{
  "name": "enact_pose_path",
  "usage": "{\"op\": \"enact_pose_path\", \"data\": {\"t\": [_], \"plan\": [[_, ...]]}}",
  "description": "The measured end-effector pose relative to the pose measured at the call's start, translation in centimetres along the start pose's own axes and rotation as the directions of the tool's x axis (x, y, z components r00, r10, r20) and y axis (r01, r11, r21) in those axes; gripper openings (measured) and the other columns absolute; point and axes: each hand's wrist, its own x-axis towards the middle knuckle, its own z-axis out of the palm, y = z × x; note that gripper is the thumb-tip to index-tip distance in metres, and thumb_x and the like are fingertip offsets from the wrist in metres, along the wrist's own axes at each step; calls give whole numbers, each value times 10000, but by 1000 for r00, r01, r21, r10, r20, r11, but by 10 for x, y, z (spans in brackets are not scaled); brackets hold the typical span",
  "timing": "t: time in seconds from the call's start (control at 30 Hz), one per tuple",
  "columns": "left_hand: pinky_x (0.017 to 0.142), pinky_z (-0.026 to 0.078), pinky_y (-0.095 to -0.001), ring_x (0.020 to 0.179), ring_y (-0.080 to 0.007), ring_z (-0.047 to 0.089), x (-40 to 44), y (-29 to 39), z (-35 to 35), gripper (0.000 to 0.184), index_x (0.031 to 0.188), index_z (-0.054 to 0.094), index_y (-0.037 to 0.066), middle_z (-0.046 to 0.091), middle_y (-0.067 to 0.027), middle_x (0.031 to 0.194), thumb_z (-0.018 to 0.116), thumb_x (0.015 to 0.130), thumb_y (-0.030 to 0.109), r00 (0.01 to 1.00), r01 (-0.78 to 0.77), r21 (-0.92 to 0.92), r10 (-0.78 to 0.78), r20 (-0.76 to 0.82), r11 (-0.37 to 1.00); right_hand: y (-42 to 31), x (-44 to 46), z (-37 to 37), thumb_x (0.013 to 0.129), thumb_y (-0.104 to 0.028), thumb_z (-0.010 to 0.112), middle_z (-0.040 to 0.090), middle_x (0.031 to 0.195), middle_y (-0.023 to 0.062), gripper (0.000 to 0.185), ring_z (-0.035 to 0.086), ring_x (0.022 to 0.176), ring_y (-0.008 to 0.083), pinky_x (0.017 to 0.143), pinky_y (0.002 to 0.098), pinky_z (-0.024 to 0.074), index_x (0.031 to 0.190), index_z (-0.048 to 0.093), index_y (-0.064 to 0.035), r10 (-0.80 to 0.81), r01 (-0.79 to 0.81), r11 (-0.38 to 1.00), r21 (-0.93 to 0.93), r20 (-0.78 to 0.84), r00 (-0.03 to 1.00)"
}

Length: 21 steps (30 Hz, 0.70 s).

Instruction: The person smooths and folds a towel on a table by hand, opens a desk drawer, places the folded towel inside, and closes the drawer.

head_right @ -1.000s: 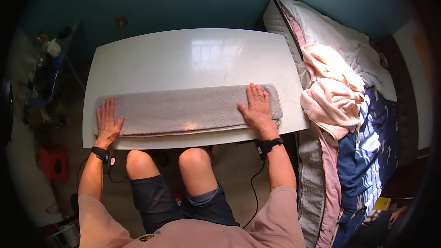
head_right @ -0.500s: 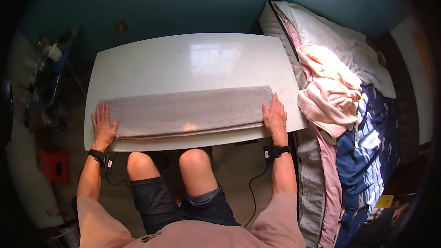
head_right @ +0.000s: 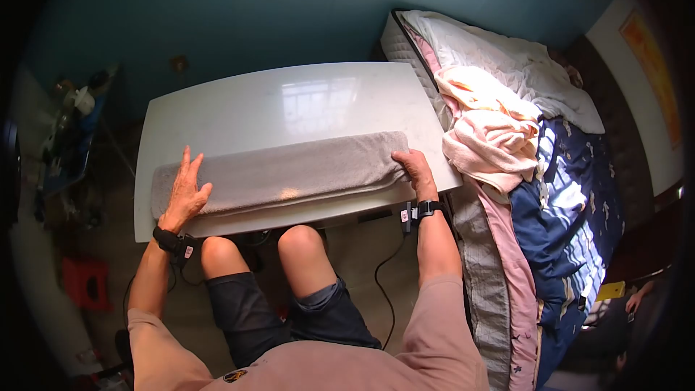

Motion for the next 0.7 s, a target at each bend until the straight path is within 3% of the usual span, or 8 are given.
{"op": "enact_pose_path", "data": {"t": [0.13,0.2,0.27,0.37,0.43,0.5,0.63,0.7], "plan": [[1063,431,-437,1264,-353,536,30,53,-6,622,1406,478,-5,534,-234,1385,644,846,207,979,101,-253,-51,199,962,-30,-28,51,799,-157,729,685,881,61,328,626,757,130,669,284,514,1037,647,53,-226,226,974,20,10,974],[961,495,-364,1077,-244,625,43,78,8,564,1354,525,-2,654,-145,1183,657,903,310,892,369,-686,-32,450,627,-46,-41,77,777,-156,720,667,861,43,313,586,735,115,678,278,507,1020,643,26,-332,334,927,-173,44,942],[911,503,-317,999,-165,612,50,113,21,550,1312,546,2,646,-87,1119,651,933,387,856,459,-748,-13,517,480,-61,-58,107,777,-180,714,673,840,66,336,607,744,135,693,296,512,1022,633,36,-405,416,881,-225,97,909],[899,512,-331,980,-177,619,58,151,47,563,1224,569,8,641,-85,1066,664,920,472,816,547,-757,-27,577,358,-58,-64,151,762,-231,700,683,805,145,389,659,744,221,715,341,525,1044,628,27,-484,500,787,-362,140,864],[905,512,-347,993,-179,615,63,162,60,557,1164,591,22,638,-90,1039,674,907,509,732,681,-731,-6,681,46,-49,-68,175,746,-274,704,685,833,210,403,680,804,359,745,422,531,1030,627,1,-497,539,743,-396,212,841],[887,530,-376,979,-174,622,73,155,76,546,1123,611,37,637,-96,1009,680,897,529,754,646,-761,105,648,58,-32,-68,195,757,-263,713,674,857,195,395,668,835,359,747,445,523,1035,600,-5,-556,617,677,-401,271,786],[673,592,-327,827,-171,665,78,132,115,439,1075,624,32,659,-72,970,698,903,429,751,657,-753,-51,658,-41,-33,-84,214,774,-259,727,650,926,181,402,645,856,363,755,452,519,1054,573,-15,-559,659,598,-456,353,751],[621,589,-311,765,-184,669,74,113,129,342,1060,622,18,668,-71,934,684,921,325,746,655,-745,-52,664,-128,-23,-79,213,812,-273,767,634,987,132,491,645,864,235,731,341,514,1170,580,6,-560,768,450,-455,526,640]]}}
